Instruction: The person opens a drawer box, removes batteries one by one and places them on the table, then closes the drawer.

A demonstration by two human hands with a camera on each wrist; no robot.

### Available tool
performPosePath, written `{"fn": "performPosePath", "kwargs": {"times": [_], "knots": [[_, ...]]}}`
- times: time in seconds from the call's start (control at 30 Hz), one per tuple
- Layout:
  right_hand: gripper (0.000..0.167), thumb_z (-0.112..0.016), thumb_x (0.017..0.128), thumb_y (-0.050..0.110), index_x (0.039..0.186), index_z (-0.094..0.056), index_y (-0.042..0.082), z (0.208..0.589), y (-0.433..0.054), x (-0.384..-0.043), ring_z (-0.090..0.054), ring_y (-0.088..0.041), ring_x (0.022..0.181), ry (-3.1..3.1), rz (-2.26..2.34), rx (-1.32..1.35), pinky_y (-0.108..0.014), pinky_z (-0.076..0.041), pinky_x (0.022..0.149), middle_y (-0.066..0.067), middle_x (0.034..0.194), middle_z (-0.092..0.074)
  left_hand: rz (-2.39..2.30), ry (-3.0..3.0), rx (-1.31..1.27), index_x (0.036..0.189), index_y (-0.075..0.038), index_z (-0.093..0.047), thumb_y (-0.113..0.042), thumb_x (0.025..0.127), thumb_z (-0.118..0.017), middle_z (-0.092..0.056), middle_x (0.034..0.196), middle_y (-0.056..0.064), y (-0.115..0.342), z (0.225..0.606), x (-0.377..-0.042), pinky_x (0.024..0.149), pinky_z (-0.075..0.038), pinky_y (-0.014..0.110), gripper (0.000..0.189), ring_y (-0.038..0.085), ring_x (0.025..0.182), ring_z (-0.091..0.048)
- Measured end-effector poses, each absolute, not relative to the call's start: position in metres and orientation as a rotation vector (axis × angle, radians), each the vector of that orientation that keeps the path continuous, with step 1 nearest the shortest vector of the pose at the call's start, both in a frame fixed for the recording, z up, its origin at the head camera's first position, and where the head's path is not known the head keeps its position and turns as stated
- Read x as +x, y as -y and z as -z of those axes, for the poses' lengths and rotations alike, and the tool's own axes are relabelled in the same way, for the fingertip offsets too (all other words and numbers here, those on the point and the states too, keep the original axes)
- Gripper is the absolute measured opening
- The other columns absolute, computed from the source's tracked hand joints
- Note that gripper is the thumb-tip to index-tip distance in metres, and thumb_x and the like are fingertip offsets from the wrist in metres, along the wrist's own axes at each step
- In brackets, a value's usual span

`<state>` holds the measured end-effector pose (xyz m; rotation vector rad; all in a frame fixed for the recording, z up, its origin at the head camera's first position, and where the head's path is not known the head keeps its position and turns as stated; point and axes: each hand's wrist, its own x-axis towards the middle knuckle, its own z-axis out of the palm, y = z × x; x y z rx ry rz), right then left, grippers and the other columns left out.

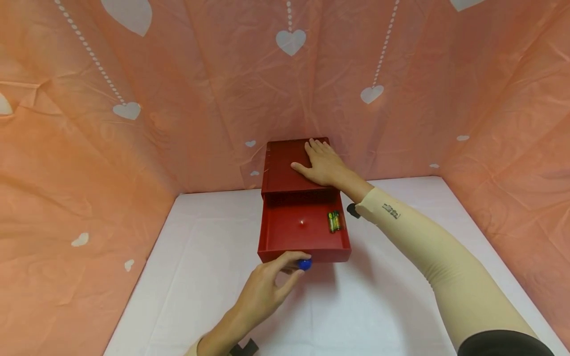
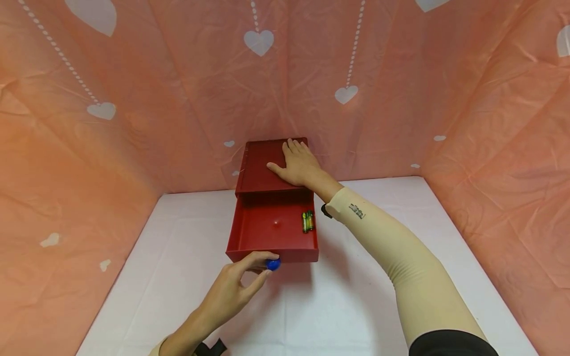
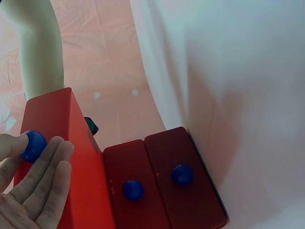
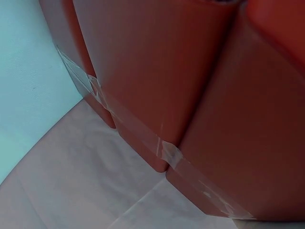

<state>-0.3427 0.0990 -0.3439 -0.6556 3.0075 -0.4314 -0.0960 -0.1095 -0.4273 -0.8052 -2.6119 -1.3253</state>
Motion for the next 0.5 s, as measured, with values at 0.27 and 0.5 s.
{"fn": "performPosePath", "kwargs": {"times": [0.27,0.5], "knots": [[0.089,-0.039,0.111,0.062,0.168,-0.019,-0.004,0.3434,-0.0990,-0.3419,-0.008,-0.035,0.166,-3.011,0.428,-0.655,-0.044,-0.001,0.135,-0.023,0.177,-0.012,1.334,2.641,-0.801,0.138,-0.034,-0.066,-0.019,0.104,-0.074,-0.077,0.117,-0.014,0.1098,0.4254,-0.0925,0.089,-0.063,0.033,0.038,0.006,0.099,-0.074],[0.090,-0.040,0.110,0.062,0.168,-0.020,-0.003,0.3438,-0.0985,-0.3428,-0.008,-0.034,0.166,-3.011,0.431,-0.659,-0.044,0.000,0.135,-0.023,0.177,-0.013,1.326,2.665,-0.793,0.138,-0.033,-0.066,-0.019,0.103,-0.074,-0.077,0.117,-0.015,0.1100,0.4245,-0.0900,0.089,-0.063,0.031,0.038,0.005,0.099,-0.073]]}}
